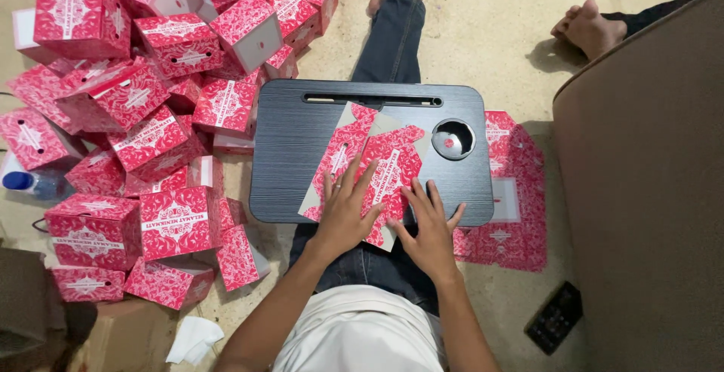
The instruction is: The person assembles small red-and-white patterned cardboard boxes by folding flat die-cut sheets along pre-scored lines and tucking tabs into slots. They complete one box, place it aside, and begin a second box before the clip ends.
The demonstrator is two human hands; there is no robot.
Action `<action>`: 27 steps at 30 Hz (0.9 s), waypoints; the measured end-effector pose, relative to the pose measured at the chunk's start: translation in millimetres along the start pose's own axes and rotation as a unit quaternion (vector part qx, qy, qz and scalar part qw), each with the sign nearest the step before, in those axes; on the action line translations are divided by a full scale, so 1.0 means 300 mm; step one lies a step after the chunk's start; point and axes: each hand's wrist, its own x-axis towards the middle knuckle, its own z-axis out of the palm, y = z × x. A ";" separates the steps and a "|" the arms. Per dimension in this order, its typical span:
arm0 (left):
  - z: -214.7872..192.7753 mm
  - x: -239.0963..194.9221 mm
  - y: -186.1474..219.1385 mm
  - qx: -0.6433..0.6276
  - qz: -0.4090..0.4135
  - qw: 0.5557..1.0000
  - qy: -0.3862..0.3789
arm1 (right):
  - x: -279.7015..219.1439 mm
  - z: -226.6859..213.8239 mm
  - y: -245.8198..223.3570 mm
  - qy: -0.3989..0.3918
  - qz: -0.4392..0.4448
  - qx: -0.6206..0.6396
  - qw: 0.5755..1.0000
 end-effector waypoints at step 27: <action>0.113 0.034 -0.017 0.168 -0.083 0.982 -0.022 | -0.038 0.029 0.069 -0.052 -0.067 -0.105 0.991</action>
